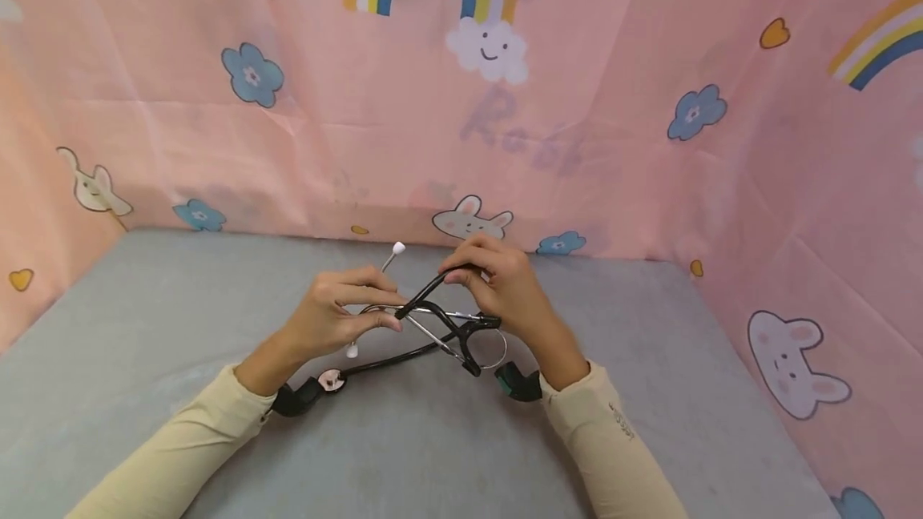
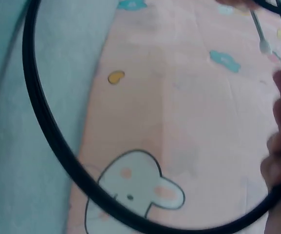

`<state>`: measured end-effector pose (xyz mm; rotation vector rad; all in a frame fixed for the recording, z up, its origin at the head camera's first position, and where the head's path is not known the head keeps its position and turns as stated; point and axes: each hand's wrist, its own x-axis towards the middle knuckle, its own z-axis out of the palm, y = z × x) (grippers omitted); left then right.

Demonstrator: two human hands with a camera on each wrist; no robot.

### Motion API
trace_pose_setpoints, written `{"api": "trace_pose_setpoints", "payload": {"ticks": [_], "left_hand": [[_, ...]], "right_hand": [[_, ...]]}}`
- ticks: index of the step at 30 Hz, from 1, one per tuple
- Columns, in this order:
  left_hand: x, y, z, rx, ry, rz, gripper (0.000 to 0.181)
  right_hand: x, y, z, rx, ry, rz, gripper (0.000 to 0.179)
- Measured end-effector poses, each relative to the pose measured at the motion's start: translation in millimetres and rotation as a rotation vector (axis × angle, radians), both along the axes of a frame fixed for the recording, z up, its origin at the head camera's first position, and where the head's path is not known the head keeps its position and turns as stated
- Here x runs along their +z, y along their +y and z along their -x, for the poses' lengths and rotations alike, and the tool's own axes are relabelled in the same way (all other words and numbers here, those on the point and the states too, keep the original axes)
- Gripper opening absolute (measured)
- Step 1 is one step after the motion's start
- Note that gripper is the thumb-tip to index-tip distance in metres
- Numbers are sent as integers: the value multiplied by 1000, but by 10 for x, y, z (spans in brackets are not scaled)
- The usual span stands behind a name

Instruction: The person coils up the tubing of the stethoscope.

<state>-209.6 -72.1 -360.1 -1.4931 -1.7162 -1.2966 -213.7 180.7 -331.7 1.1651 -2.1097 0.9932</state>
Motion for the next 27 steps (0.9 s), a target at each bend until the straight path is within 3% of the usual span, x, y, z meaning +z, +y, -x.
{"api": "trace_pose_setpoints", "payload": {"ticks": [3,6,9,12,15,22,27], "left_hand": [[19,-9,-8,48,25,11,39],[32,-4,-18,114,126,50,44],[51,11,-39,171,242,97,39],[76,19,-64,190,283,120,33],[93,23,-71,189,243,91,30],[108,-26,-48,239,162,-57,33],[122,-41,-67,259,76,-135,30]], "right_hand": [[-5,-55,-2,-71,31,43,19],[-19,-88,-25,-140,30,79,17],[-25,-118,-42,-191,56,94,12],[-7,-154,-54,-225,74,105,11],[-8,-180,-71,-257,13,97,12],[-92,-311,-146,-293,-388,98,7],[-152,-470,-173,-214,-461,101,8]]}}
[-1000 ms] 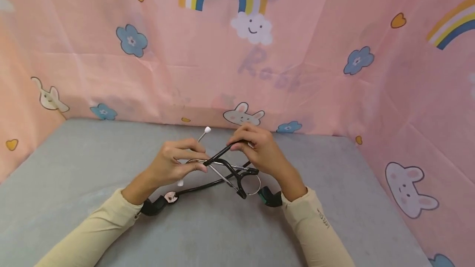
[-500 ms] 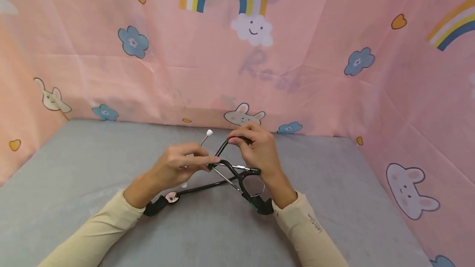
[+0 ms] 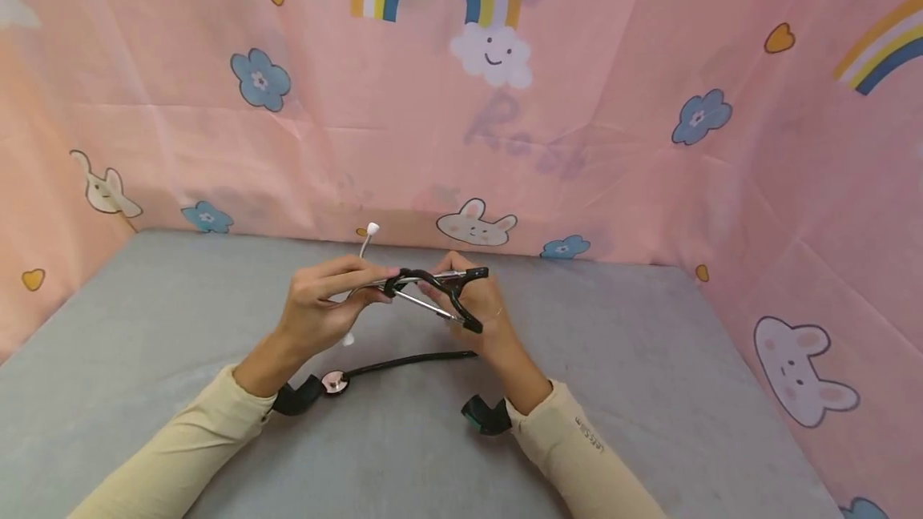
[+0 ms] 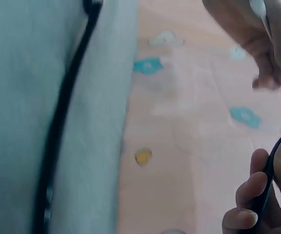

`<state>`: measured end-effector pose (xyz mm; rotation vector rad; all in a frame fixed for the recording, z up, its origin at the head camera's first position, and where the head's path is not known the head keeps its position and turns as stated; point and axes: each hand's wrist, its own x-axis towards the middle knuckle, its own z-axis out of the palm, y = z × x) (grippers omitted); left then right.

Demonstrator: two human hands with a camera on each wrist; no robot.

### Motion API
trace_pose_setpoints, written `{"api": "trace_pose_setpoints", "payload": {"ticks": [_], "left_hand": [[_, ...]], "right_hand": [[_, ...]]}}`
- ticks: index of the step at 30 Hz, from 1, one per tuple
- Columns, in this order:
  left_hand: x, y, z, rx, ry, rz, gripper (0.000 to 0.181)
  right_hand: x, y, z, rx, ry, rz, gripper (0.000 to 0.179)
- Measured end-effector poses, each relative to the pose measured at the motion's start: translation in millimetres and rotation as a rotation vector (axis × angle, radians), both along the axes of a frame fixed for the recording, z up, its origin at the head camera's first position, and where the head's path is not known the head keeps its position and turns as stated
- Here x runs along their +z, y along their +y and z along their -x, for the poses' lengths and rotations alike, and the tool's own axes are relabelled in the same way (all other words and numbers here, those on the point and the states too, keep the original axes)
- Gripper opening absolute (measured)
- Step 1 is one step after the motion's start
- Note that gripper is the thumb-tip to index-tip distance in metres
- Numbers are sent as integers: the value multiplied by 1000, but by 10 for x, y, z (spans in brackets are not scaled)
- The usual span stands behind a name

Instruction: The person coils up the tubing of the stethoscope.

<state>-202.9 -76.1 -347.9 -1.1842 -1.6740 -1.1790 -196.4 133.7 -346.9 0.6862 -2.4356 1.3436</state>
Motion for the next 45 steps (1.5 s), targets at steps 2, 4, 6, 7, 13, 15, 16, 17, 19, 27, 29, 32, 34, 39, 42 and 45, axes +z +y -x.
{"api": "trace_pose_setpoints", "payload": {"ticks": [2,4,6,7,13,15,16,17,19,27,29,32,34,39,42,45], "left_hand": [[9,1,-6,21,-36,-49,30],[20,2,-11,65,-72,-95,29],[46,1,-20,122,-102,-131,28],[56,0,-23,150,-118,-147,27],[76,-24,-33,265,-159,-215,23],[67,-32,-24,286,-152,-216,23],[64,-37,-15,294,-145,-215,23],[64,-44,-6,303,-135,-209,24],[69,-60,14,333,-111,-194,24],[9,-127,83,466,7,14,19],[-17,-124,95,489,42,87,19],[-30,-109,105,499,85,189,18],[-33,-98,111,490,111,245,19],[-62,-79,93,444,183,361,24],[-76,-64,68,402,191,413,26],[-80,-43,48,366,173,441,25]], "right_hand": [[-28,-65,-43,13,-57,1,9],[-51,-147,-98,5,-112,5,11],[-69,-237,-162,-6,-157,9,12],[-75,-278,-188,-8,-159,6,12],[-110,-427,-292,8,-92,37,10],[-120,-443,-313,1,-60,22,10],[-120,-450,-321,-1,-39,11,11],[-122,-457,-326,0,-15,-5,12],[-124,-469,-334,6,27,-59,14],[-58,-401,-342,-23,190,-337,14],[-23,-358,-334,-24,229,-361,13],[27,-286,-314,-41,298,-363,12],[51,-242,-295,-66,336,-339,12],[74,-168,-261,-119,395,-291,10],[77,-148,-248,-134,427,-281,8],[77,-128,-232,-143,443,-272,8]]}}
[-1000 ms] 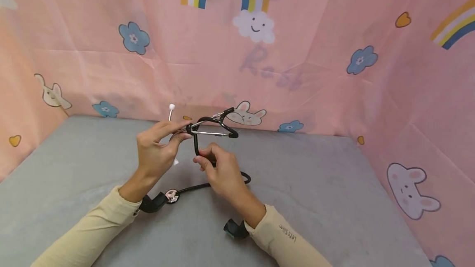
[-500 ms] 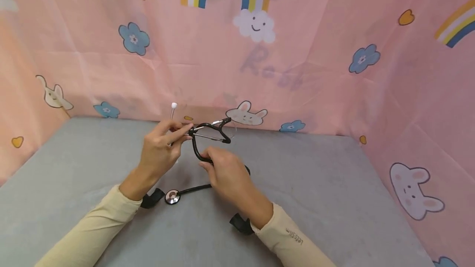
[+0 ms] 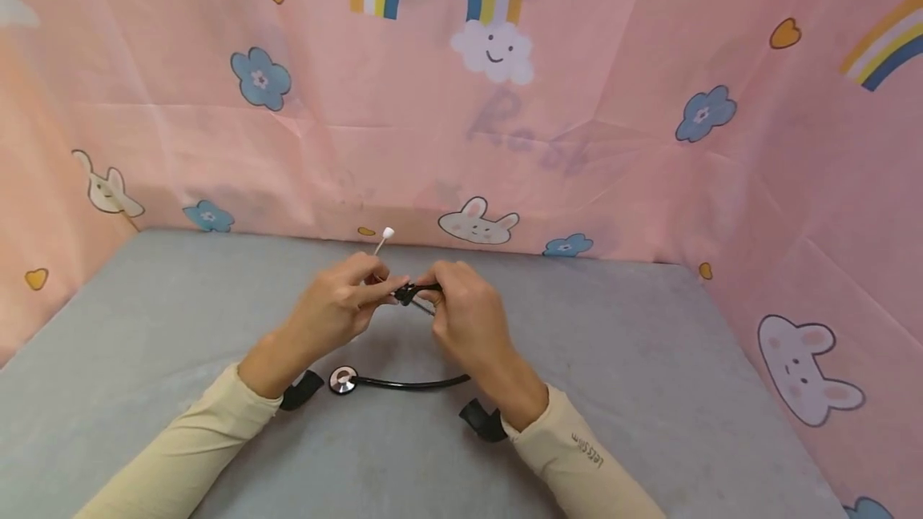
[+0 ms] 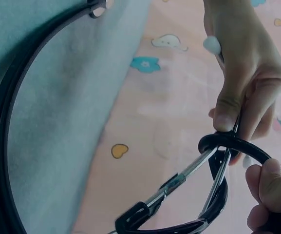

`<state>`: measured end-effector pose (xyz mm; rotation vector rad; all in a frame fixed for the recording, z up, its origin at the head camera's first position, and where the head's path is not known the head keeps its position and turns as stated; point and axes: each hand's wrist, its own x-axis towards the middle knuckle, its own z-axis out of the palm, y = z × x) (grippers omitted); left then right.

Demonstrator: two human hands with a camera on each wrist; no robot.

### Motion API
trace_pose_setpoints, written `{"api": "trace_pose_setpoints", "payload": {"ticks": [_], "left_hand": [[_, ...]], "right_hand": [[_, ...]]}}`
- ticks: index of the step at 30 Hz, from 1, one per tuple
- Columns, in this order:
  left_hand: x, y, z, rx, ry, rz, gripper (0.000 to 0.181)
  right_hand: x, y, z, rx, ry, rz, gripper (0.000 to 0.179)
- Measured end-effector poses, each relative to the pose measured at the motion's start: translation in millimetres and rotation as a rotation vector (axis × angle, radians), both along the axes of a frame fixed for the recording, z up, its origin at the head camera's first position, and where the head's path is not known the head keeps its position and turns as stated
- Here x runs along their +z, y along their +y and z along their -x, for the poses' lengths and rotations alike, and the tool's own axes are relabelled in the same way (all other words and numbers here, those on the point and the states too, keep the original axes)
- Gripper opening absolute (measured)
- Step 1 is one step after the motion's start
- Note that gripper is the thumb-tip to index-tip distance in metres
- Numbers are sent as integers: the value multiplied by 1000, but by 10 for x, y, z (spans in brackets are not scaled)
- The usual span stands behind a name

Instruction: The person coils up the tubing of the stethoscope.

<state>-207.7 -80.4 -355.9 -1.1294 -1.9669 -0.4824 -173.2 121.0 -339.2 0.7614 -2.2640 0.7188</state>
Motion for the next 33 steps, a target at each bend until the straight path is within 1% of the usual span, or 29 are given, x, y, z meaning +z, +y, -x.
{"api": "trace_pose_setpoints", "payload": {"ticks": [3,8,11,13,16,17,19,22,26,28,31,33], "left_hand": [[-2,20,-8,-35,-21,26,24],[-30,42,-3,-127,-90,53,22],[-24,46,-4,-214,-140,34,22],[4,46,-1,-296,-181,5,22],[71,51,7,-413,-228,-27,22],[91,54,8,-445,-239,-30,22],[113,56,10,-481,-249,-25,22],[113,54,-2,-497,-258,-28,22],[91,57,-32,-487,-257,-96,24],[81,66,-42,-480,-246,-137,25],[72,77,-54,-474,-235,-188,26],[70,81,-56,-457,-216,-198,26]], "right_hand": [[5,17,13,0,-7,7,8],[-2,56,24,-2,-13,16,7],[20,127,28,13,-38,24,7],[67,203,35,33,-70,48,8],[150,331,59,95,-125,112,12],[170,366,69,116,-144,134,13],[184,409,88,144,-182,175,14],[151,409,110,153,-229,220,12],[90,354,125,111,-242,291,11],[84,330,133,97,-245,337,11],[97,311,143,96,-267,404,10],[110,302,147,102,-291,448,10]]}}
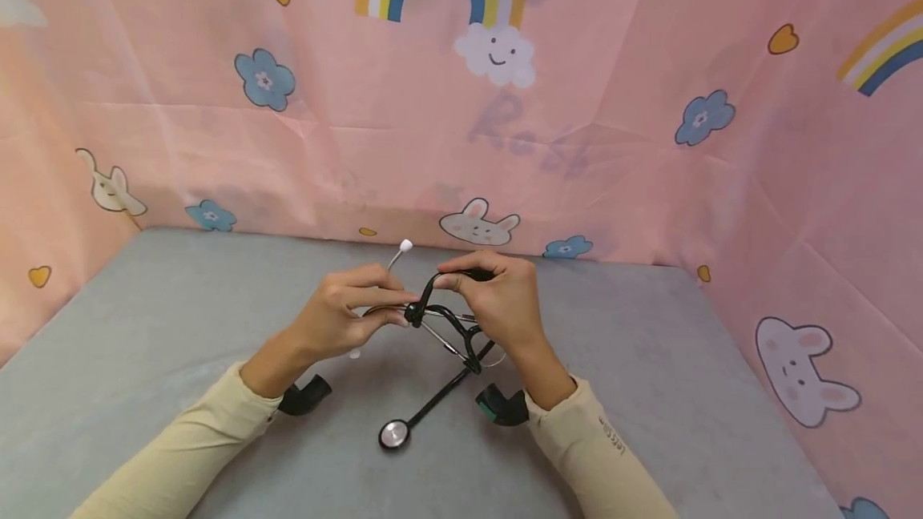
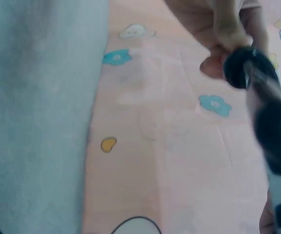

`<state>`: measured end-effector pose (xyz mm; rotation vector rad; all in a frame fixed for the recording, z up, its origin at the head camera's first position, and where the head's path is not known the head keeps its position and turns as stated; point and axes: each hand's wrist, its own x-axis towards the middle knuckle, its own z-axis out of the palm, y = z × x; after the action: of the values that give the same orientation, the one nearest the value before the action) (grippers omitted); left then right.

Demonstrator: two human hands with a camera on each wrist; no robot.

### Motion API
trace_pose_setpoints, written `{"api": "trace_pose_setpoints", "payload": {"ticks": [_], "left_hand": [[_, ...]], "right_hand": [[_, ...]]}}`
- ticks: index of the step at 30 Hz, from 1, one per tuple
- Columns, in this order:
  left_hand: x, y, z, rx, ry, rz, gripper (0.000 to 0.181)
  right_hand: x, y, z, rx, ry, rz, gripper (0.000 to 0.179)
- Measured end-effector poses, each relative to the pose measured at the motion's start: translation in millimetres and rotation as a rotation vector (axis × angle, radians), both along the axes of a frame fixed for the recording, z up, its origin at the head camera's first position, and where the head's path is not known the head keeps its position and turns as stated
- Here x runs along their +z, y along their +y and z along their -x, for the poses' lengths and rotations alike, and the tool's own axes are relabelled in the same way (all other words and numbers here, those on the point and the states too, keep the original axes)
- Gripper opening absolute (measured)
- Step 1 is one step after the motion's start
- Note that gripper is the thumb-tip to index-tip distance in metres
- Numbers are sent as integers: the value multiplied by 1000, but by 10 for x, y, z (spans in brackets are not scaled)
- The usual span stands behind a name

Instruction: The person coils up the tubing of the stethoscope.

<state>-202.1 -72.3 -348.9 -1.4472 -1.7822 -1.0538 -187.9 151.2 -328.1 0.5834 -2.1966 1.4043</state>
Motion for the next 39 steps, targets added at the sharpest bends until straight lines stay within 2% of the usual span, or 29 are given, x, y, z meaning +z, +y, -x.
{"api": "trace_pose_setpoints", "payload": {"ticks": [3,8,13,16,19,23,26,29,31,33,36,39], "left_hand": [[13,-5,-6,60,51,24,33],[22,-23,-6,162,203,102,50],[-6,6,-8,285,380,128,43],[-20,28,-17,315,421,123,41],[-11,38,-33,321,425,104,40],[16,52,-63,316,427,82,37],[36,66,-85,275,377,66,36],[50,75,-99,215,283,28,37],[55,69,-101,187,229,-10,39],[59,56,-93,181,204,-38,40],[58,31,-72,213,184,-60,40],[51,17,-52,268,184,-53,40]], "right_hand": [[12,-13,-4,-5,-24,40,9],[13,-32,-15,-22,-50,67,9],[-1,-16,-1,-27,-76,24,11],[-5,30,22,-8,-138,-19,15],[7,112,57,60,-241,-28,19],[26,276,116,237,-366,-34,18],[6,420,169,390,-401,-39,12],[-36,501,216,490,-408,-18,18],[-49,463,215,477,-402,-18,16],[-47,363,189,415,-391,-18,13],[-34,186,133,287,-372,-24,16],[-38,86,97,273,-345,10,15]]}}
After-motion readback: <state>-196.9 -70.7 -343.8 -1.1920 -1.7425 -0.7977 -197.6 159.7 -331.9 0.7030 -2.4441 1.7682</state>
